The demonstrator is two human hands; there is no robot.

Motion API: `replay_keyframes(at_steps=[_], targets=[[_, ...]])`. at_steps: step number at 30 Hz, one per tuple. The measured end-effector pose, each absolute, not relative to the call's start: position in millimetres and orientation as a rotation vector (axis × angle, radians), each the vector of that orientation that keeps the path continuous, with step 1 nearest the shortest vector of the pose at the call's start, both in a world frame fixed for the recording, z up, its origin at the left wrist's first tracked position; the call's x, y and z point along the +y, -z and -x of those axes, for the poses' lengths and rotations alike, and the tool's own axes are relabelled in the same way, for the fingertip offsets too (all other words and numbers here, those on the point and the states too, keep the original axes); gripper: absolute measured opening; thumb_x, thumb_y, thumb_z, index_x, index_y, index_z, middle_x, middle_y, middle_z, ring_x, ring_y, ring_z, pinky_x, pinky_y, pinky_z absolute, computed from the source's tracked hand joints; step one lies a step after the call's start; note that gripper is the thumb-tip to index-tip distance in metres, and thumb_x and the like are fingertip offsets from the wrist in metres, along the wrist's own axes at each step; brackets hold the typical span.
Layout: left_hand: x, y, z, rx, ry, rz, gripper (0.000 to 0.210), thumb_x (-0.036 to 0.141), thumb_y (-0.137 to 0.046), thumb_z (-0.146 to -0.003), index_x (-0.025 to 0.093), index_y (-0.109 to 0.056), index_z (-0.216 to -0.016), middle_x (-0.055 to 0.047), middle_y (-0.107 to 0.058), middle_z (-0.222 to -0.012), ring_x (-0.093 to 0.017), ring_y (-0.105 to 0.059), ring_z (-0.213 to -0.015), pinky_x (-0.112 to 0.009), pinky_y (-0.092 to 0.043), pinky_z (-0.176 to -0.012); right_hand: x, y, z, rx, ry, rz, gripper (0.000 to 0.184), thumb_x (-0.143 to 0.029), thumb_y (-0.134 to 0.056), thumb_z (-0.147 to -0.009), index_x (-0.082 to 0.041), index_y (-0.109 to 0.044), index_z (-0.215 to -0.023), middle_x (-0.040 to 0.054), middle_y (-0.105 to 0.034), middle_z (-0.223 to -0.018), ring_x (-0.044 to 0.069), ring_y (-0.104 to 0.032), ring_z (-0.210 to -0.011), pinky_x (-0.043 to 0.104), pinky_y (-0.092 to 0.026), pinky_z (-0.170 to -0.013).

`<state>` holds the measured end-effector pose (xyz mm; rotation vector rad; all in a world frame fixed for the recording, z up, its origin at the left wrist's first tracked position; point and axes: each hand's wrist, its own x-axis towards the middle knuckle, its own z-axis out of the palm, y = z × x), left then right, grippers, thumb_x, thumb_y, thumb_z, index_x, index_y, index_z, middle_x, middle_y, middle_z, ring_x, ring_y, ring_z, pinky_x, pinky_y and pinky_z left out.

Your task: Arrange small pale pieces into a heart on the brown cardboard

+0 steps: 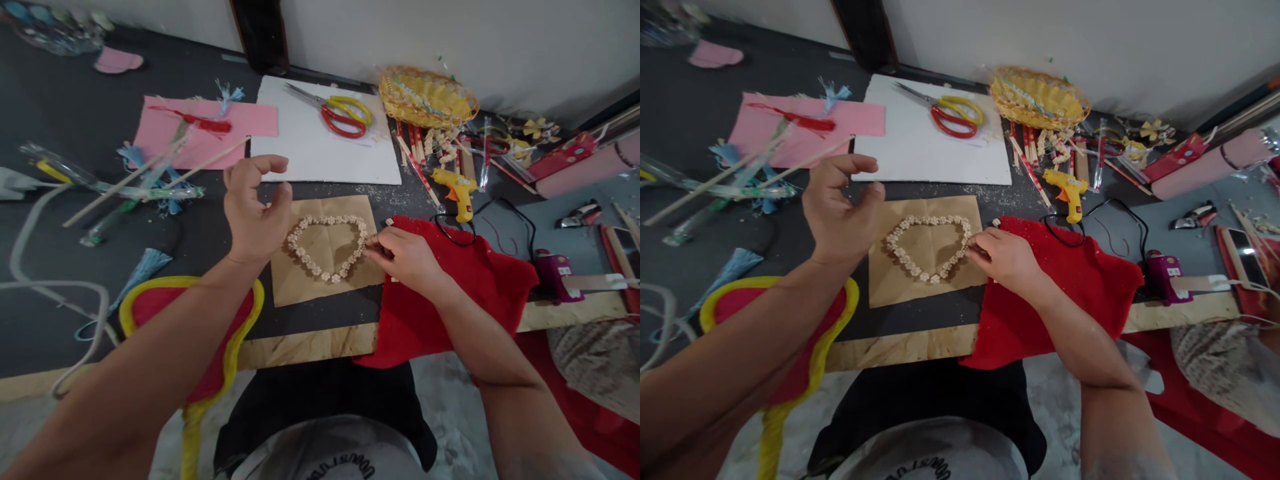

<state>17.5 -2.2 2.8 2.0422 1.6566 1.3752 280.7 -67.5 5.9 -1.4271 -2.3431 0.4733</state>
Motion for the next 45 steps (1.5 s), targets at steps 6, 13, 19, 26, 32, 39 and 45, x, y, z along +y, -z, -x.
replay_keyframes(at_steps=[6,13,19,26,32,39,45], targets=[[-2,-4,-17,1.665,-1.344,-2.056,0.020,0.018,-0.056,-0.091,0.023,-0.061,-0.109,-0.002,-0.072,-0.113,-0.020,-0.061,-0.111,-0.041,-0.047,-0.106,-68,-6,-283,-2.366,-0.457,1.430,0.013,-0.029,-0.063,-0.097,-0.020,-0.070,-0.091,0.0059,-0.074,-0.090,0.016,-0.067,-0.079,0.027,-0.050,-0.070],[-3,-6,-17,1.633,-1.373,-2.041,0.018,0.019,-0.057,-0.091,0.023,-0.063,-0.107,-0.003,-0.072,-0.112,-0.021,-0.062,-0.111,-0.041,-0.047,-0.106,-68,-2,-279,-2.398,-0.428,1.453,0.015,-0.030,-0.061,-0.099,-0.021,-0.072,-0.093,0.0069,-0.077,-0.095,0.019,-0.072,-0.088,0.028,-0.052,-0.074],[-4,-6,-17,1.640,-1.377,-2.053,0.019,0.016,-0.058,-0.090,0.021,-0.064,-0.107,-0.002,-0.072,-0.111,-0.019,-0.062,-0.109,-0.041,-0.048,-0.105,-64,-16,-295,-2.193,-0.429,1.407,0.014,-0.030,-0.061,-0.098,-0.022,-0.070,-0.092,0.0058,-0.077,-0.094,0.020,-0.072,-0.090,0.032,-0.055,-0.082],[-4,-3,-17,1.563,-1.502,-2.102,0.024,0.011,-0.060,-0.086,0.017,-0.067,-0.108,-0.003,-0.073,-0.110,-0.019,-0.063,-0.108,-0.038,-0.048,-0.103,-46,-5,-325,-1.961,-0.339,1.556,0.012,-0.028,-0.059,-0.096,-0.022,-0.069,-0.095,0.0080,-0.078,-0.107,0.023,-0.072,-0.097,0.041,-0.058,-0.089],[-5,-4,-19,1.504,-1.612,-2.164,0.025,0.007,-0.061,-0.085,0.017,-0.066,-0.108,-0.004,-0.072,-0.108,-0.018,-0.062,-0.106,-0.038,-0.048,-0.102,-39,12,-319,-2.114,-0.308,1.558,0.019,-0.030,-0.056,-0.099,-0.020,-0.072,-0.103,0.0117,-0.076,-0.111,0.026,-0.071,-0.105,0.041,-0.057,-0.090],[-11,-27,-19,1.604,-1.427,-2.203,0.026,0.005,-0.060,-0.088,0.017,-0.057,-0.111,-0.003,-0.068,-0.117,-0.014,-0.059,-0.113,-0.036,-0.045,-0.108,-41,12,-321,-2.088,-0.334,1.516,0.011,-0.024,-0.060,-0.094,-0.020,-0.070,-0.098,0.0092,-0.075,-0.101,0.025,-0.070,-0.096,0.038,-0.055,-0.084],[-47,-47,-1,1.628,-1.010,-2.252,0.028,0.019,-0.059,-0.091,0.018,-0.063,-0.120,-0.005,-0.070,-0.117,-0.021,-0.059,-0.113,-0.040,-0.045,-0.106,-39,13,-323,-1.956,-0.391,1.504,0.010,-0.026,-0.061,-0.089,-0.020,-0.068,-0.094,0.0071,-0.073,-0.095,0.019,-0.067,-0.081,0.034,-0.054,-0.077]])
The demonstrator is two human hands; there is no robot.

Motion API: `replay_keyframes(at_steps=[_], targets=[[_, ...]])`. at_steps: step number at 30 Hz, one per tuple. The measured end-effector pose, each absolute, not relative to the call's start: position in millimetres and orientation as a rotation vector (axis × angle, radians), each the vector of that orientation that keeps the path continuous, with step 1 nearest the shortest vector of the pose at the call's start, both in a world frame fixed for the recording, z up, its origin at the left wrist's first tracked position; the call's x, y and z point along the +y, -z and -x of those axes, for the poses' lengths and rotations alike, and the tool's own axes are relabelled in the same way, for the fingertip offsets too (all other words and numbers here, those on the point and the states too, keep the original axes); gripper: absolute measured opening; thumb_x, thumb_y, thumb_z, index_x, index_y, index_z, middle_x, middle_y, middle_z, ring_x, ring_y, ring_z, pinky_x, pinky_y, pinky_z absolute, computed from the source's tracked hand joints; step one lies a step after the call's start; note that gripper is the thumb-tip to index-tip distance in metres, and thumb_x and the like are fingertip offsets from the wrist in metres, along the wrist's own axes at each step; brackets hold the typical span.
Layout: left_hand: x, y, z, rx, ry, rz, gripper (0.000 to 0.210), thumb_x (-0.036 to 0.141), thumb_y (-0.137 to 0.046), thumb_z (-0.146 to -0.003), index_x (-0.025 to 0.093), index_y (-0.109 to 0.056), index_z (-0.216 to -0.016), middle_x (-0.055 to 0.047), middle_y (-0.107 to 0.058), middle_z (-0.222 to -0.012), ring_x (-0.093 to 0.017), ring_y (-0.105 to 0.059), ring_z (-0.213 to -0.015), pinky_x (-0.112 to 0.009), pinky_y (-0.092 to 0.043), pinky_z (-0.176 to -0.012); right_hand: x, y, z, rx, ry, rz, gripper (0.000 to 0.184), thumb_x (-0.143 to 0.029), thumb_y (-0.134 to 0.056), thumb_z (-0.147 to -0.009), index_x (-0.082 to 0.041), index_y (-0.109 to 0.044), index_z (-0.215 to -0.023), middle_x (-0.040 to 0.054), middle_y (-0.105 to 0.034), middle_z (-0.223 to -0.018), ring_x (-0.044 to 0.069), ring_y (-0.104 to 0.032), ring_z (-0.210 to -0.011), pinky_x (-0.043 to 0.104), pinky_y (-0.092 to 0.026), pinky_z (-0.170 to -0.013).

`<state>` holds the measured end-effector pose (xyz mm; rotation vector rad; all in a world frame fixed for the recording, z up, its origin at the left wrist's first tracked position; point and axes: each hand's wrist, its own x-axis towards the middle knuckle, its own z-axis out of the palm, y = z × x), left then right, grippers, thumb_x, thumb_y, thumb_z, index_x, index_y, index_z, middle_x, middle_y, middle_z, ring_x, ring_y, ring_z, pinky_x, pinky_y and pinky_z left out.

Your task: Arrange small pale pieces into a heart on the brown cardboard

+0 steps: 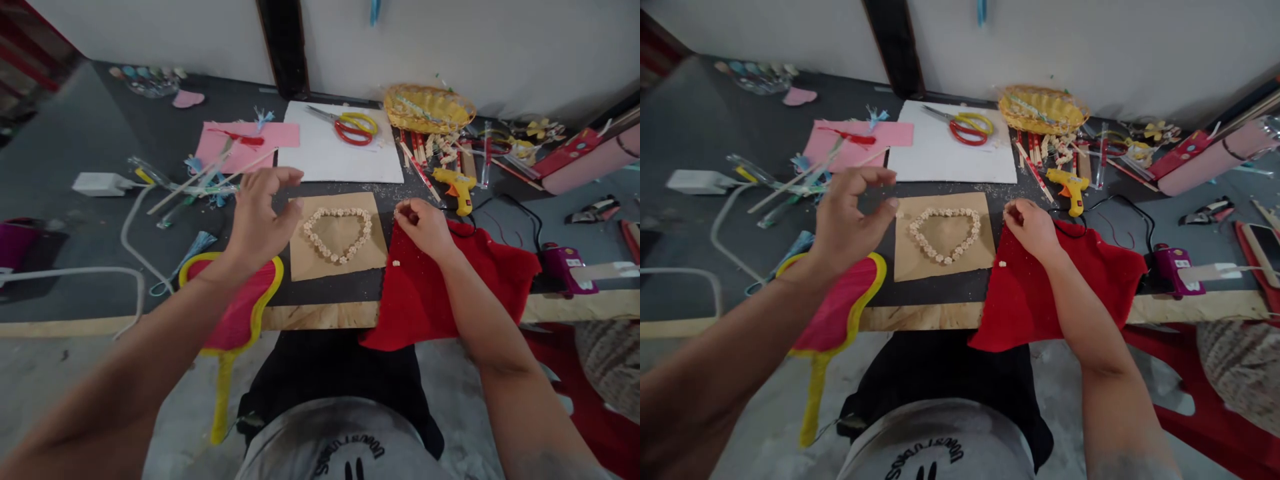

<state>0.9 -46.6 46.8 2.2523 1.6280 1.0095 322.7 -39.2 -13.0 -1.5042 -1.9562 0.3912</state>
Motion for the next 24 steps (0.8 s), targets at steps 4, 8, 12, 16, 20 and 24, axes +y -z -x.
replay_keyframes(at_steps=[4,8,12,16,20,24], targets=[[-81,-33,15,1.673,-0.783,-2.342,0.024,0.026,-0.061,-0.090,0.024,-0.067,-0.113,-0.004,-0.073,-0.116,-0.027,-0.059,-0.113,-0.045,-0.044,-0.100,-39,14,-322,-1.914,-0.401,1.497,0.011,-0.025,-0.061,-0.086,-0.020,-0.067,-0.094,0.0067,-0.074,-0.095,0.018,-0.066,-0.077,0.034,-0.055,-0.077],[-107,-18,25,1.677,-0.637,-2.409,0.024,0.029,-0.059,-0.092,0.028,-0.069,-0.114,-0.004,-0.074,-0.114,-0.029,-0.059,-0.113,-0.044,-0.044,-0.092,-38,14,-322,-1.879,-0.400,1.475,0.009,-0.027,-0.062,-0.086,-0.021,-0.066,-0.092,0.0064,-0.074,-0.096,0.016,-0.065,-0.074,0.034,-0.056,-0.076],[-123,-14,29,1.640,-0.662,-2.462,0.024,0.031,-0.058,-0.094,0.027,-0.069,-0.115,-0.007,-0.073,-0.113,-0.031,-0.059,-0.112,-0.046,-0.044,-0.091,-41,2,-322,-1.800,-0.360,1.431,0.009,-0.028,-0.061,-0.087,-0.022,-0.064,-0.093,0.0042,-0.074,-0.093,0.014,-0.063,-0.069,0.032,-0.055,-0.071],[-136,-14,33,1.593,-0.706,-2.479,0.021,0.033,-0.056,-0.098,0.026,-0.069,-0.113,-0.008,-0.073,-0.112,-0.030,-0.059,-0.110,-0.046,-0.043,-0.092,-67,-24,-316,-1.767,-0.351,1.383,0.010,-0.030,-0.064,-0.088,-0.022,-0.065,-0.095,0.0022,-0.074,-0.091,0.013,-0.063,-0.067,0.028,-0.054,-0.065],[-154,-15,27,1.509,-0.711,-2.441,0.022,0.038,-0.055,-0.100,0.026,-0.070,-0.111,-0.007,-0.073,-0.108,-0.029,-0.060,-0.106,-0.045,-0.044,-0.089,-117,-39,-291,-1.961,-0.369,1.306,0.006,-0.025,-0.063,-0.092,-0.023,-0.067,-0.096,0.0028,-0.074,-0.093,0.013,-0.067,-0.072,0.027,-0.057,-0.068],[-171,-21,6,1.206,-0.744,-2.316,0.025,0.032,-0.049,-0.104,0.025,-0.070,-0.116,-0.006,-0.072,-0.110,-0.023,-0.061,-0.104,-0.040,-0.048,-0.089,-160,-31,-254,-2.175,-0.280,1.038,0.008,-0.020,-0.062,-0.095,-0.022,-0.069,-0.098,0.0062,-0.077,-0.094,0.018,-0.073,-0.090,0.030,-0.062,-0.081]])
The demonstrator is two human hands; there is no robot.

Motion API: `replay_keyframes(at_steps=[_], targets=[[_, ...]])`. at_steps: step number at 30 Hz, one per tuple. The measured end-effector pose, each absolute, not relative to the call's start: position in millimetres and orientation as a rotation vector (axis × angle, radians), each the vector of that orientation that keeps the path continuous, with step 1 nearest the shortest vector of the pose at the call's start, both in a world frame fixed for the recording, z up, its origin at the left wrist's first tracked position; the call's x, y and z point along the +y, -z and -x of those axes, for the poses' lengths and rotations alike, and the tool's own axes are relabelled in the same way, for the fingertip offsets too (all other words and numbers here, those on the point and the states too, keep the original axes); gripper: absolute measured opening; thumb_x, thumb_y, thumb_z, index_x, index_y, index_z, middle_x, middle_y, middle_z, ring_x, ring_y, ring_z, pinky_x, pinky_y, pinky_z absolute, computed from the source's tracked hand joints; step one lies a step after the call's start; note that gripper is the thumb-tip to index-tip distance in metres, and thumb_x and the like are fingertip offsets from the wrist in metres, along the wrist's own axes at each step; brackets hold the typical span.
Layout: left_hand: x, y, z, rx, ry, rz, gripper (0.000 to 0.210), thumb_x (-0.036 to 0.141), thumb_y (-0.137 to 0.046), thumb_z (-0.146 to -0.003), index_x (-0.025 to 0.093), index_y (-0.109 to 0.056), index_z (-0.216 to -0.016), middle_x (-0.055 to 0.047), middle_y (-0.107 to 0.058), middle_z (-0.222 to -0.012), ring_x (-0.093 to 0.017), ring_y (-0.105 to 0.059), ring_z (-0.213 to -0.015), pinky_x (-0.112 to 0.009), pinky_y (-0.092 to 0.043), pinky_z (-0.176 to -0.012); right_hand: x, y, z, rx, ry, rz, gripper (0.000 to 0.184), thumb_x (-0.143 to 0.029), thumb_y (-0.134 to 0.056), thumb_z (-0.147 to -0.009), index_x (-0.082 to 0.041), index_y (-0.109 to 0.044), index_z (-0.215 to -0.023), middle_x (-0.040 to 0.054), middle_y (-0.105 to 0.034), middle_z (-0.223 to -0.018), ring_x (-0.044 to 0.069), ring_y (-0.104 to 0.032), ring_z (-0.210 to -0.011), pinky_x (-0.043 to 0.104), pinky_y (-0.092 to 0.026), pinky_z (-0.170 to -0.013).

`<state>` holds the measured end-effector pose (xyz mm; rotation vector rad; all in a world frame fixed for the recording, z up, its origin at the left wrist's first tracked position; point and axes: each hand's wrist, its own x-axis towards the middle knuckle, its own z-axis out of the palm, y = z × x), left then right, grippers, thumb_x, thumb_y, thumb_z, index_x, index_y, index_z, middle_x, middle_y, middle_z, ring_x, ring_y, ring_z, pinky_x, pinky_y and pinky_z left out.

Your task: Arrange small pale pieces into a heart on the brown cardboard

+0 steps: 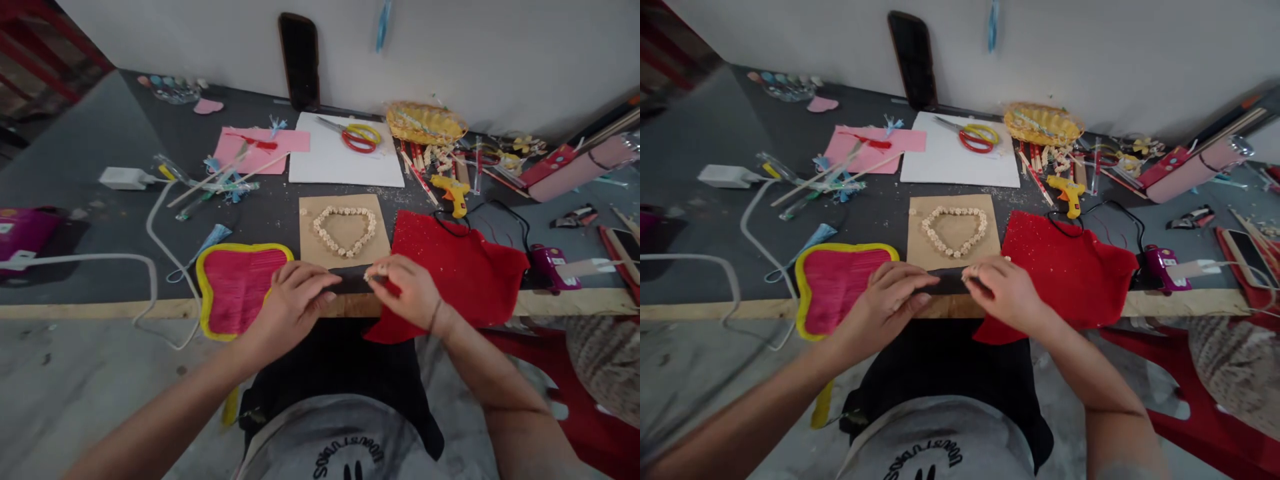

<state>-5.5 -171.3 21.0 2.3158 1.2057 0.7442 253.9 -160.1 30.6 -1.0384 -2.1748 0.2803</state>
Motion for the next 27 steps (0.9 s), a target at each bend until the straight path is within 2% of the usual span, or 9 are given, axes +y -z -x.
replay_keyframes(at_steps=[2,6,13,20,24,27], targets=[[-177,-24,-3,1.114,-0.775,-2.256,0.026,0.030,-0.048,-0.104,0.023,-0.069,-0.116,-0.007,-0.072,-0.108,-0.022,-0.061,-0.105,-0.038,-0.049,-0.090,-173,-24,-238,-2.178,-0.277,0.958,0.010,-0.019,-0.061,-0.096,-0.022,-0.069,-0.099,0.0058,-0.078,-0.094,0.017,-0.074,-0.088,0.029,-0.063,-0.078],[-182,-26,-8,1.098,-0.773,-2.204,0.019,0.031,-0.051,-0.103,0.023,-0.069,-0.102,-0.005,-0.072,-0.101,-0.020,-0.062,-0.099,-0.036,-0.050,-0.088,-188,-14,-219,-2.117,-0.337,0.969,0.013,-0.020,-0.060,-0.096,-0.025,-0.070,-0.102,0.0049,-0.078,-0.093,0.017,-0.074,-0.083,0.031,-0.064,-0.076],[-182,-19,1,1.089,-0.782,-2.180,0.019,0.029,-0.054,-0.103,0.022,-0.067,-0.091,-0.003,-0.072,-0.093,-0.019,-0.061,-0.093,-0.035,-0.047,-0.084,-196,-4,-207,-2.045,-0.401,0.917,0.020,-0.017,-0.060,-0.096,-0.026,-0.071,-0.110,0.0050,-0.079,-0.095,0.017,-0.075,-0.084,0.031,-0.066,-0.076],[-181,-11,3,1.114,-0.732,-2.239,0.018,0.031,-0.059,-0.101,0.022,-0.069,-0.088,-0.002,-0.073,-0.091,-0.020,-0.060,-0.093,-0.036,-0.044,-0.083,-197,1,-207,-2.078,-0.416,0.850,0.021,-0.012,-0.058,-0.097,-0.018,-0.071,-0.112,0.0102,-0.079,-0.100,0.019,-0.075,-0.086,0.032,-0.066,-0.075],[-179,-6,4,1.138,-0.694,-2.273,0.017,0.026,-0.059,-0.100,0.022,-0.070,-0.087,-0.002,-0.074,-0.092,-0.020,-0.059,-0.095,-0.036,-0.042,-0.084,-197,3,-208,-2.097,-0.432,0.894,0.027,-0.014,-0.052,-0.100,-0.021,-0.070,-0.118,0.0080,-0.079,-0.102,0.018,-0.076,-0.091,0.032,-0.066,-0.079],[-176,-7,5,1.133,-0.690,-2.285,0.018,0.027,-0.060,-0.100,0.022,-0.069,-0.085,-0.001,-0.074,-0.090,-0.020,-0.059,-0.093,-0.036,-0.041,-0.083,-198,5,-208,-2.079,-0.456,0.911,0.027,-0.017,-0.056,-0.100,-0.024,-0.069,-0.123,0.0075,-0.079,-0.104,0.018,-0.076,-0.094,0.032,-0.067,-0.081]])
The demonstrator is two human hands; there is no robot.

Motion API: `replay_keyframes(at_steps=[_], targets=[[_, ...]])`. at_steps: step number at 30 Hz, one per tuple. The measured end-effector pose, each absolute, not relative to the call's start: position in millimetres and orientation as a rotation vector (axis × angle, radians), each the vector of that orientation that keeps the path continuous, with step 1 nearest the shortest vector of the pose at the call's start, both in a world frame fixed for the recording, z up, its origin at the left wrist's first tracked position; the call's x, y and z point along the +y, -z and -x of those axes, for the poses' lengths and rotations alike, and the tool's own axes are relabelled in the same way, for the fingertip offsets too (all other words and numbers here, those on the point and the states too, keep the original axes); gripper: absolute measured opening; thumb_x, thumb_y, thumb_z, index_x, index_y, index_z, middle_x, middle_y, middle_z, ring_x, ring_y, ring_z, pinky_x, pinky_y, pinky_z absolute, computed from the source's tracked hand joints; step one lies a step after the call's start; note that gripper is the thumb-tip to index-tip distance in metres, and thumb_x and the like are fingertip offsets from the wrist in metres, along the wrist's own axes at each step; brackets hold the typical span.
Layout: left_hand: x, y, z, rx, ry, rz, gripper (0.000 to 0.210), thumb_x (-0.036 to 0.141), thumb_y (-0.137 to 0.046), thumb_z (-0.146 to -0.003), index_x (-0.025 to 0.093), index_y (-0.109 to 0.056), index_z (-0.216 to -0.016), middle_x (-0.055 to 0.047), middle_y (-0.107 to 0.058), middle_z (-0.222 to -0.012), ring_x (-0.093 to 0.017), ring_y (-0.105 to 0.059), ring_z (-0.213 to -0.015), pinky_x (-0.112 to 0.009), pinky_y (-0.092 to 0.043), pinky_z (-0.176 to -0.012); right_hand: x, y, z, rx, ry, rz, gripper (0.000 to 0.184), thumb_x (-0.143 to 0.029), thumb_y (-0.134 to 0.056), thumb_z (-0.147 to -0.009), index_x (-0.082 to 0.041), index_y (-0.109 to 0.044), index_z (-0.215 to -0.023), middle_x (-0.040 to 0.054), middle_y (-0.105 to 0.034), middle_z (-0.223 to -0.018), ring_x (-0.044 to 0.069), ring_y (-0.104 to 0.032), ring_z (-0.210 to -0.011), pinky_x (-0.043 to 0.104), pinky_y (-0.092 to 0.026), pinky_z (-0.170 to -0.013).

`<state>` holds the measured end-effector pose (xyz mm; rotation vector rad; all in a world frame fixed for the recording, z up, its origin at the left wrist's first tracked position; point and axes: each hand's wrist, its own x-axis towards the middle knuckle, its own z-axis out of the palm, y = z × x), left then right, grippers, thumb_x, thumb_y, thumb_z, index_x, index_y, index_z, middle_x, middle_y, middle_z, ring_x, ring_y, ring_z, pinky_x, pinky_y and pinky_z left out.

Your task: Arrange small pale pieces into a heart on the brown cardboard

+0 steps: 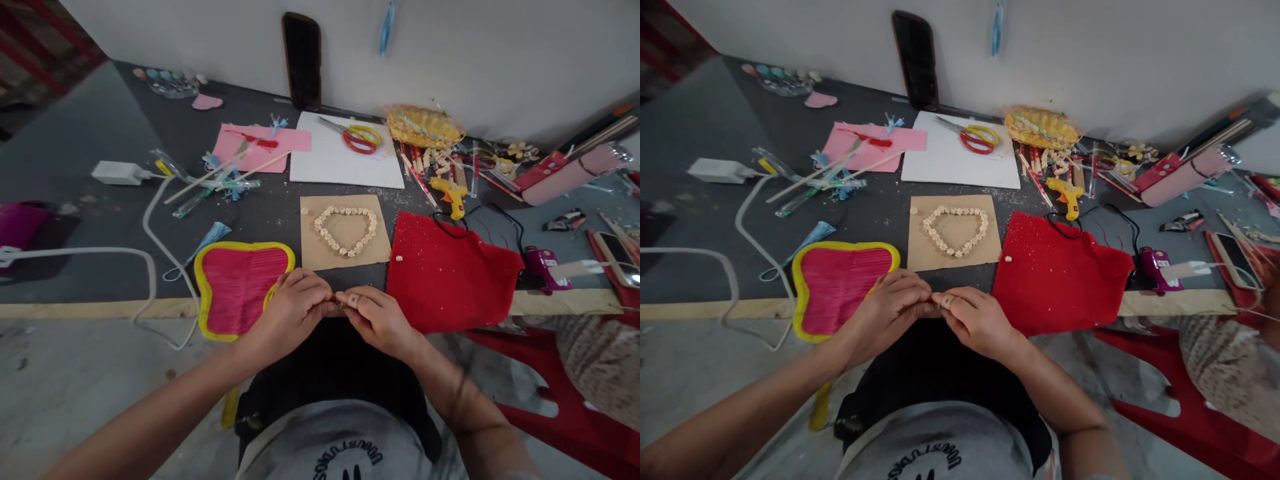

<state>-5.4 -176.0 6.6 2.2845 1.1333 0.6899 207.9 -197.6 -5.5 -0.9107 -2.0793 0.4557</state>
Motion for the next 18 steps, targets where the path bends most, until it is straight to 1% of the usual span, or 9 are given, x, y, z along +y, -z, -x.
replay_keyframes(at_steps=[4,7,11,14,16,18], targets=[[-173,-13,5,1.073,-0.644,-2.279,0.018,0.029,-0.061,-0.100,0.023,-0.068,-0.085,0.000,-0.074,-0.088,-0.019,-0.060,-0.094,-0.035,-0.040,-0.084,-197,8,-208,-2.046,-0.472,0.904,0.024,-0.019,-0.063,-0.098,-0.023,-0.070,-0.120,0.0073,-0.079,-0.100,0.019,-0.076,-0.089,0.032,-0.067,-0.079],[-169,-18,5,1.069,-0.615,-2.320,0.019,0.029,-0.060,-0.100,0.023,-0.070,-0.085,0.000,-0.074,-0.089,-0.020,-0.059,-0.096,-0.036,-0.040,-0.085,-194,7,-212,-2.066,-0.486,0.954,0.023,-0.020,-0.061,-0.098,-0.025,-0.071,-0.117,0.0067,-0.079,-0.100,0.019,-0.076,-0.091,0.034,-0.067,-0.081],[-158,-20,12,1.117,-0.689,-2.440,0.021,0.026,-0.056,-0.099,0.025,-0.072,-0.086,-0.001,-0.076,-0.091,-0.023,-0.059,-0.099,-0.041,-0.039,-0.089,-187,3,-224,-2.062,-0.422,1.085,0.020,-0.018,-0.057,-0.098,-0.025,-0.071,-0.111,0.0068,-0.078,-0.102,0.020,-0.075,-0.095,0.034,-0.066,-0.084],[-143,-19,20,1.270,-0.701,-2.521,0.016,0.027,-0.057,-0.098,0.028,-0.073,-0.099,-0.003,-0.076,-0.098,-0.027,-0.058,-0.102,-0.045,-0.039,-0.091,-180,2,-236,-2.082,-0.377,1.192,0.016,-0.016,-0.057,-0.097,-0.023,-0.069,-0.105,0.0077,-0.077,-0.101,0.020,-0.075,-0.096,0.034,-0.066,-0.083],[-131,-19,23,1.361,-0.663,-2.564,0.020,0.026,-0.058,-0.095,0.029,-0.072,-0.110,-0.005,-0.075,-0.107,-0.029,-0.057,-0.107,-0.047,-0.039,-0.093,-177,3,-243,-2.120,-0.357,1.250,0.012,-0.017,-0.060,-0.096,-0.023,-0.067,-0.103,0.0081,-0.077,-0.098,0.022,-0.075,-0.094,0.035,-0.066,-0.081],[-119,-19,23,1.395,-0.621,-2.582,0.027,0.025,-0.060,-0.092,0.029,-0.070,-0.116,-0.007,-0.073,-0.114,-0.032,-0.056,-0.111,-0.050,-0.039,-0.094,-175,4,-248,-2.154,-0.346,1.289,0.008,-0.019,-0.062,-0.095,-0.023,-0.066,-0.100,0.0078,-0.076,-0.095,0.023,-0.074,-0.093,0.037,-0.065,-0.081]])
